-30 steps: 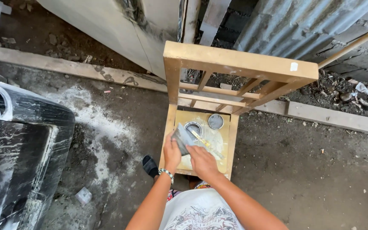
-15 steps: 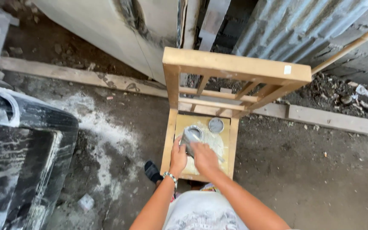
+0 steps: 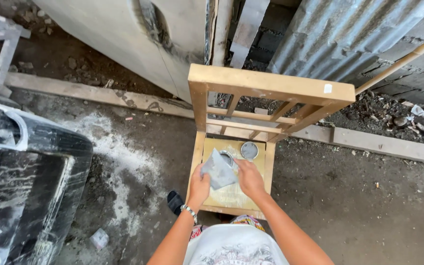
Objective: The person applies a white body filler to a black car bumper using a metal putty knife. They spread the filler over the surface and edges, then briefly mix more filler on a wooden chair before returning to apply it to the bumper.
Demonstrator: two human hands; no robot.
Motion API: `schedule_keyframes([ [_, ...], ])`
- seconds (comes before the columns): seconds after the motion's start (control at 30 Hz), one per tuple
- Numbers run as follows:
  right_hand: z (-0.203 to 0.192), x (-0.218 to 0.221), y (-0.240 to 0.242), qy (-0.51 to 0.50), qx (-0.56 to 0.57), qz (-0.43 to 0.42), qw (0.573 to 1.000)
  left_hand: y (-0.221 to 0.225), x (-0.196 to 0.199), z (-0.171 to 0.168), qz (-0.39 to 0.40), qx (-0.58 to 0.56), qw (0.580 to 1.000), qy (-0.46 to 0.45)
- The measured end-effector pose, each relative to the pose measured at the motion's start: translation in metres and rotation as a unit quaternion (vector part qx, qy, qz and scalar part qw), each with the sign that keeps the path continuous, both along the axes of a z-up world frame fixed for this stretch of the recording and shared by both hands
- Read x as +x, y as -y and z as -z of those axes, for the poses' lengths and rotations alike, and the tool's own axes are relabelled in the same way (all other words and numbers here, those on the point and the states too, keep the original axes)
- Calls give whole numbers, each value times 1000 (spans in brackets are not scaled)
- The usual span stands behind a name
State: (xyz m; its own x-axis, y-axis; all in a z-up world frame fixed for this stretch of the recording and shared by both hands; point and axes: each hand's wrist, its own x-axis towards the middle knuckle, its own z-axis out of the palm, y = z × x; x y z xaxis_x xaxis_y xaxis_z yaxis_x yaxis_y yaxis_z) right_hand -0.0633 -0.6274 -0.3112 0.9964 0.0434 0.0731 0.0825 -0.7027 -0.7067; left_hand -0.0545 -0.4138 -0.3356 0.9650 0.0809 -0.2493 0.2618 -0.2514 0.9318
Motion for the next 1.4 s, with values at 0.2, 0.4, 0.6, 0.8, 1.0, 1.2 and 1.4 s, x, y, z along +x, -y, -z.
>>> schedule_keyframes([
  [0.2,43,53,47,-169,403,248,865,-18,0,48,-113,-283,940,-156],
  [0.4,66,70,17,-345,534,316,705,43,-12,-57,-52,-339,878,-335],
  [0.6,62,8,-19,-375,601,232,667,67,-1,8,-36,-459,842,-283],
  [0.8,111,-34,-4,-326,315,210,866,41,58,31,-134,-269,941,-156],
  [1.0,-2,6,69,-255,316,221,887,-11,44,20,-80,90,993,2],
  [1.2,21,22,52,-294,375,145,867,9,28,5,3,-100,982,-162],
  [1.4,71,-18,25,-368,478,124,788,-14,19,6,-34,130,990,47],
])
